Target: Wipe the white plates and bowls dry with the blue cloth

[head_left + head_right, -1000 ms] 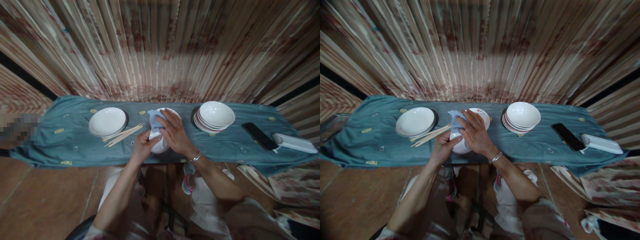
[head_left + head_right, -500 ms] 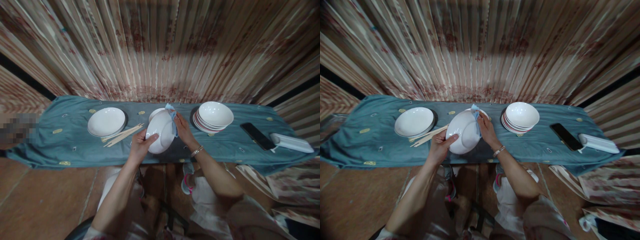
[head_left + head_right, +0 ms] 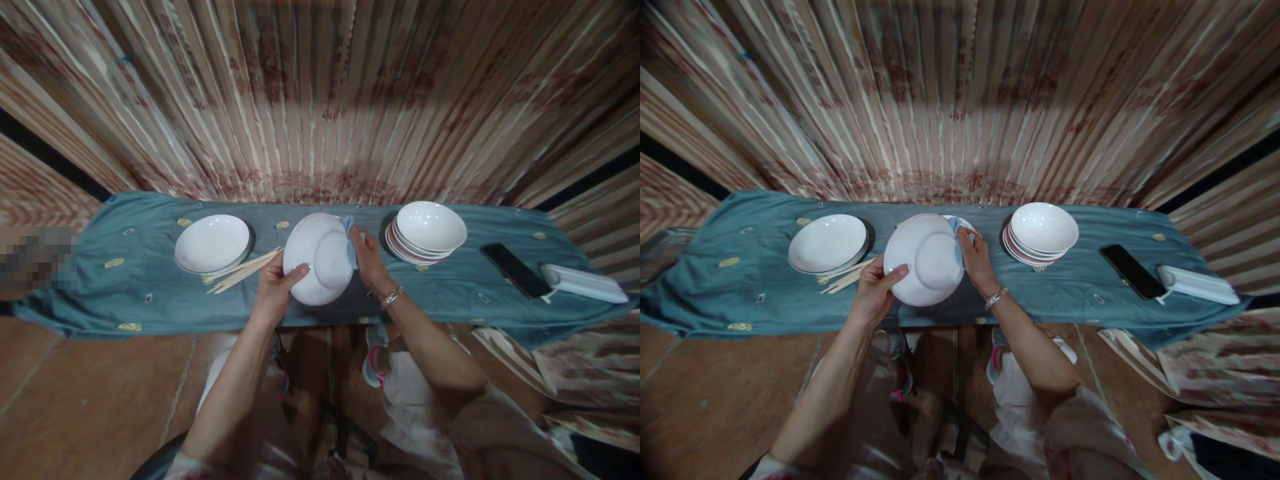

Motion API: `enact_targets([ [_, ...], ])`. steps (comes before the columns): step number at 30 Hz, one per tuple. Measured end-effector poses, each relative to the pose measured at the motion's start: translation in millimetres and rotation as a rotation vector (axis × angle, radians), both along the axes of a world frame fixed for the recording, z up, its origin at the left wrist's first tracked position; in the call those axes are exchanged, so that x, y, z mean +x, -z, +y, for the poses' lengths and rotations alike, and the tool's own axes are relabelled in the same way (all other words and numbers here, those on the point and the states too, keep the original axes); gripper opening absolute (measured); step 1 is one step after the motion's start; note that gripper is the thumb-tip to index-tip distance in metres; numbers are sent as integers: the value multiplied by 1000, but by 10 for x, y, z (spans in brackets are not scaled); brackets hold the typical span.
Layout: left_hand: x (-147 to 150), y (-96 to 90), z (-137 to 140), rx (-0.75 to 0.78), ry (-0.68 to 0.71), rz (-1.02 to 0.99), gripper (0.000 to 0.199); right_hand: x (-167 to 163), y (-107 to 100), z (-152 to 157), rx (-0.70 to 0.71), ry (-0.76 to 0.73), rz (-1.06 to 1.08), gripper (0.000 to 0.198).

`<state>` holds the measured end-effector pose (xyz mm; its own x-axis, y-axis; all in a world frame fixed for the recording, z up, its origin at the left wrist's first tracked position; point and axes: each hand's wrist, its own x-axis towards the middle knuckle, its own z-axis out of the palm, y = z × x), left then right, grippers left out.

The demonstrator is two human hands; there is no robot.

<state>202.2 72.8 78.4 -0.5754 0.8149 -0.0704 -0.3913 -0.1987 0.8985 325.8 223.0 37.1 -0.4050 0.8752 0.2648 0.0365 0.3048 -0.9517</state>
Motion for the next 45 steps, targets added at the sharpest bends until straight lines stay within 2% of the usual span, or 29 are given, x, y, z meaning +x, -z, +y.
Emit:
enact_targets([
  [3, 24, -22, -4, -3, 57, -26, 49, 33, -109, 33, -60, 103, 52, 39],
  [6, 25, -22, -14, 8, 133, -85, 50, 85, -215, 71, -10, 101, 19, 38],
  [10, -14, 25, -18, -13, 209, -129, 47, 159, -301, 92, 38, 32, -63, 39],
  [14, -10, 54, -1, -42, 247, -110, 48, 207, -339, 78, 93, -68, -99, 41],
  [19, 45, 32, 2, -73, 267, -57, 39, 220, -350, 21, 197, -188, -205, 42],
  [21, 65, 31, -13, -58, 280, -10, 37, 220, -356, 0, 253, -221, -257, 41],
  [24, 92, 44, -40, -39, 305, 57, 37, 221, -387, -41, 409, -290, -270, 41],
  [30, 107, 79, -39, -26, 278, 142, 35, 186, -484, -267, 678, -362, -317, 45],
  [34, 105, 81, -18, -21, 268, 198, 31, 153, -488, -356, 774, -384, -336, 43],
  [38, 135, 60, -27, -37, 317, 194, 31, 167, -440, -247, 645, -321, -318, 43],
  [45, 142, 23, -49, -22, 307, 187, 30, 178, -227, 18, 201, -186, -249, 46],
])
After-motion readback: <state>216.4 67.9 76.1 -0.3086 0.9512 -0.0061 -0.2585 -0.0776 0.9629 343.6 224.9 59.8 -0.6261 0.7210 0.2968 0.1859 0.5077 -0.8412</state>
